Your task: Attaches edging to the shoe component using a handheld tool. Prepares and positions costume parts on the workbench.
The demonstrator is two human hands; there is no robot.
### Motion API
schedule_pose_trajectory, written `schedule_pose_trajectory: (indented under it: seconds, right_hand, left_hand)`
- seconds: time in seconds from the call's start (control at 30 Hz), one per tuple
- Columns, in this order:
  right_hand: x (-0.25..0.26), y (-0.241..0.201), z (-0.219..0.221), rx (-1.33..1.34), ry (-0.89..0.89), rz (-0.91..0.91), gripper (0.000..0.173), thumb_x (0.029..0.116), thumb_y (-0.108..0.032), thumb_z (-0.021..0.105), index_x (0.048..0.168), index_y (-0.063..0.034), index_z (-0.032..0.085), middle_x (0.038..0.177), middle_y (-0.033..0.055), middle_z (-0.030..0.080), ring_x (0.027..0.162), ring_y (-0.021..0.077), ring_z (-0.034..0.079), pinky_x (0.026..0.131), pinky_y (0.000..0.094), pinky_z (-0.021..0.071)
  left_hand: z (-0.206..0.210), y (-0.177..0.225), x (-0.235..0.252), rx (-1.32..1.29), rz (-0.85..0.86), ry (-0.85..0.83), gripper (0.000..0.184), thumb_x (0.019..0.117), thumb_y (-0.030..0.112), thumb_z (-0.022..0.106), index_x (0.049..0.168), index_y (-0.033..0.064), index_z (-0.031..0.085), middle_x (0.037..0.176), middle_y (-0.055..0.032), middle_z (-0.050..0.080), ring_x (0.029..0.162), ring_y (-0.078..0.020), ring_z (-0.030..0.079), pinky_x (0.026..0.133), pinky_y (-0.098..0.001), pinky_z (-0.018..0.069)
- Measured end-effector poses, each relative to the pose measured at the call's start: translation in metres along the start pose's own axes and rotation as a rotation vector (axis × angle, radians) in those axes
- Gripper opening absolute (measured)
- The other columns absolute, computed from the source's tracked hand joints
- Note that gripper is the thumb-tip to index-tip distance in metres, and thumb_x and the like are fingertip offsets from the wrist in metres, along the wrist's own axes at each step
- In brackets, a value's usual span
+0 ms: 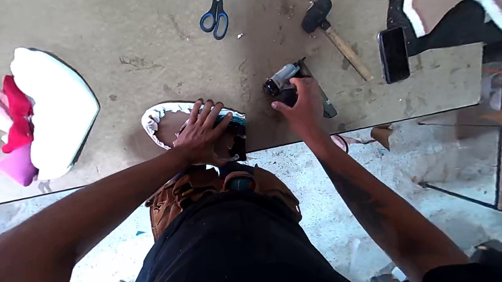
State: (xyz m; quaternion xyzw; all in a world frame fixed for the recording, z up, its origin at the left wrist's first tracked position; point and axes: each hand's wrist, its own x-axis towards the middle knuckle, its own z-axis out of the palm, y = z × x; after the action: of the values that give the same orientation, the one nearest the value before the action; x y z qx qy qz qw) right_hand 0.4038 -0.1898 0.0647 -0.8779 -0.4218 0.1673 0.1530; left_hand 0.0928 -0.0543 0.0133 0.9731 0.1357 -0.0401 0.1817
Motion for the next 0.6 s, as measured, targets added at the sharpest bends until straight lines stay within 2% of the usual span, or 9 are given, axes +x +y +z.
schedule_pose_trajectory:
  seconds: [0.07, 0.13, 0.2, 0.27, 0.33, 0.4, 0.43, 0.53, 0.6]
  right_hand:
    - [0.017, 0.0, 0.004, -0.1, -0.014, -0.057, 0.079, 0.0753, -0.045, 0.088, 0.141, -0.014, 0.055, 0.139, 0.0182, 0.055, 0.124, 0.0372, 0.057, 0.097, 0.0582, 0.053]
    - [0.02, 0.001, 0.008, -0.125, -0.031, -0.02, 0.08, 0.0733, -0.036, 0.09, 0.141, -0.0153, 0.052, 0.14, 0.0201, 0.052, 0.118, 0.0385, 0.061, 0.088, 0.0572, 0.0581]
    - [0.025, 0.007, 0.004, -0.135, -0.071, 0.051, 0.081, 0.0739, -0.038, 0.089, 0.141, -0.0139, 0.052, 0.141, 0.0222, 0.051, 0.112, 0.0401, 0.064, 0.083, 0.0591, 0.0589]
    - [0.024, 0.006, -0.009, -0.108, -0.17, 0.11, 0.078, 0.0751, -0.038, 0.086, 0.14, -0.0101, 0.054, 0.134, 0.0222, 0.058, 0.113, 0.0404, 0.063, 0.09, 0.0644, 0.0547]
    - [0.014, -0.006, -0.027, -0.054, -0.248, 0.115, 0.065, 0.0806, -0.037, 0.078, 0.136, -0.0097, 0.058, 0.118, 0.0179, 0.067, 0.105, 0.035, 0.067, 0.087, 0.0631, 0.055]
    - [0.003, -0.02, -0.044, 0.046, -0.304, 0.055, 0.037, 0.0862, -0.035, 0.073, 0.113, -0.0101, 0.066, 0.088, 0.0114, 0.069, 0.077, 0.0278, 0.068, 0.067, 0.0575, 0.0558]
    - [-0.003, -0.022, -0.05, 0.135, -0.366, 0.002, 0.025, 0.0884, -0.031, 0.072, 0.106, -0.0131, 0.069, 0.082, 0.006, 0.069, 0.07, 0.022, 0.068, 0.062, 0.0512, 0.0568]
    - [-0.014, -0.035, -0.05, 0.223, -0.593, -0.168, 0.018, 0.0891, -0.022, 0.071, 0.107, -0.0207, 0.072, 0.091, -0.0045, 0.074, 0.075, 0.0105, 0.071, 0.069, 0.0412, 0.0632]
    - [-0.014, -0.045, -0.045, 0.144, -0.669, -0.203, 0.011, 0.0873, -0.025, 0.072, 0.098, -0.0224, 0.074, 0.081, -0.0061, 0.072, 0.07, 0.0078, 0.068, 0.064, 0.0392, 0.0597]
  left_hand:
    - [0.002, -0.004, 0.001, -0.006, 0.046, 0.012, 0.14, 0.0487, 0.099, 0.062, 0.162, 0.0227, 0.033, 0.167, -0.021, 0.027, 0.155, -0.0451, 0.02, 0.126, -0.0682, 0.0072]
    - [0.002, -0.005, -0.004, -0.023, 0.063, 0.014, 0.138, 0.0501, 0.099, 0.062, 0.162, 0.0229, 0.033, 0.167, -0.0213, 0.027, 0.155, -0.0455, 0.02, 0.126, -0.0683, 0.0071]
    - [0.001, -0.007, -0.001, -0.03, 0.073, 0.025, 0.137, 0.0507, 0.099, 0.062, 0.162, 0.0224, 0.034, 0.167, -0.0214, 0.027, 0.154, -0.0457, 0.021, 0.125, -0.0685, 0.0078]
    - [0.002, -0.006, -0.002, -0.029, 0.073, 0.014, 0.138, 0.0509, 0.099, 0.062, 0.162, 0.0218, 0.033, 0.167, -0.0218, 0.026, 0.154, -0.0464, 0.021, 0.125, -0.0693, 0.0081]
    - [0.002, -0.007, -0.003, -0.028, 0.076, 0.009, 0.139, 0.0504, 0.099, 0.062, 0.162, 0.0216, 0.033, 0.167, -0.0224, 0.026, 0.154, -0.047, 0.021, 0.124, -0.0699, 0.0088]
    - [0.002, -0.011, -0.003, -0.04, 0.089, 0.045, 0.137, 0.0516, 0.098, 0.062, 0.161, 0.0205, 0.035, 0.165, -0.0232, 0.029, 0.153, -0.0475, 0.024, 0.124, -0.0701, 0.0108]
    - [0.003, -0.01, -0.003, -0.044, 0.097, 0.054, 0.136, 0.0524, 0.098, 0.062, 0.161, 0.0199, 0.036, 0.165, -0.0235, 0.03, 0.152, -0.0475, 0.025, 0.124, -0.0701, 0.0114]
    - [0.003, -0.01, -0.002, -0.029, 0.099, 0.043, 0.138, 0.0524, 0.1, 0.059, 0.161, 0.0194, 0.034, 0.165, -0.0233, 0.029, 0.152, -0.0472, 0.025, 0.124, -0.07, 0.0114]
    - [0.004, -0.01, -0.002, -0.037, 0.1, 0.049, 0.138, 0.0519, 0.1, 0.06, 0.161, 0.0197, 0.035, 0.164, -0.0233, 0.03, 0.152, -0.0475, 0.025, 0.124, -0.0699, 0.0119]
